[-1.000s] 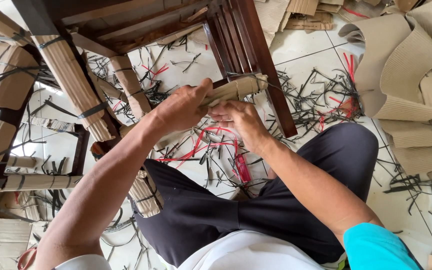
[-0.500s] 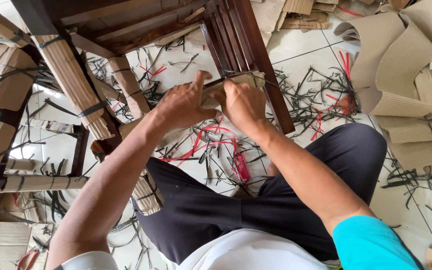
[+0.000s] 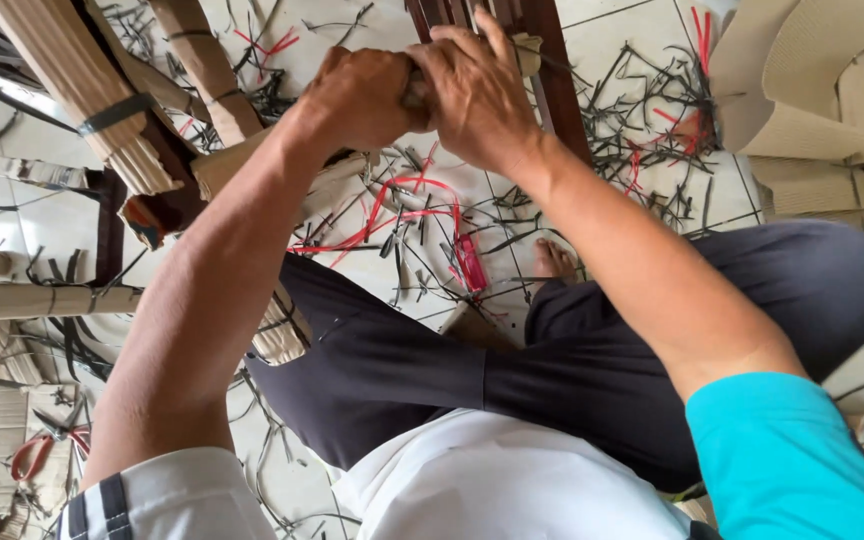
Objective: Wrapping wooden chair legs with cardboard and securing them with plastic ties for protection.
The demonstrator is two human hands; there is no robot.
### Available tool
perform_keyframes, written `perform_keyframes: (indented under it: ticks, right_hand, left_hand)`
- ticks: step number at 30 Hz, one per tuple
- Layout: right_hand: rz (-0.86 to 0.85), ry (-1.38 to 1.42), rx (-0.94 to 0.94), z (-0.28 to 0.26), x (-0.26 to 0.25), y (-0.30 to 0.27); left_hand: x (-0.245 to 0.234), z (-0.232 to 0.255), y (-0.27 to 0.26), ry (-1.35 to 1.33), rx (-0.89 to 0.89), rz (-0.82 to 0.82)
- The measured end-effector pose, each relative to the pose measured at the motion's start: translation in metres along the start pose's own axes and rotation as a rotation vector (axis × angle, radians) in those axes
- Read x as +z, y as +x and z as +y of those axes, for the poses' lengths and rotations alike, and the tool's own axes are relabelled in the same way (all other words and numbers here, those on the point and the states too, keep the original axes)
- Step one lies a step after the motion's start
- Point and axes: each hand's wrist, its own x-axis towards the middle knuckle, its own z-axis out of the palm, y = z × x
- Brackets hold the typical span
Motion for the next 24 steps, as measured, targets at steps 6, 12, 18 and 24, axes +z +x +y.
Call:
perform_keyframes:
  ticks: [6, 12, 18, 24]
  right_hand:
    - [-0.231, 0.028, -0.086, 0.011, -0.031, 0.006]
    - [-0.614, 0.140, 0.173, 0.005, -0.049, 0.036]
    - [-0.585, 0.209, 0.156, 0.015, -0.041, 0.037]
    - [-0.412, 0.119, 0.144, 0.007, -0.034, 0.022]
  left_hand:
    - [-0.007, -0.001, 0.001, -0.130, -0.060, -0.037]
    - [-0.009, -0.002, 0.004, -0.055, -0.054, -0.088]
    - [-0.009, 0.000, 0.005, -0.116, -0.098, -0.116]
    - [-0.008, 0.003, -0.005, -0.001, 0.028, -0.076]
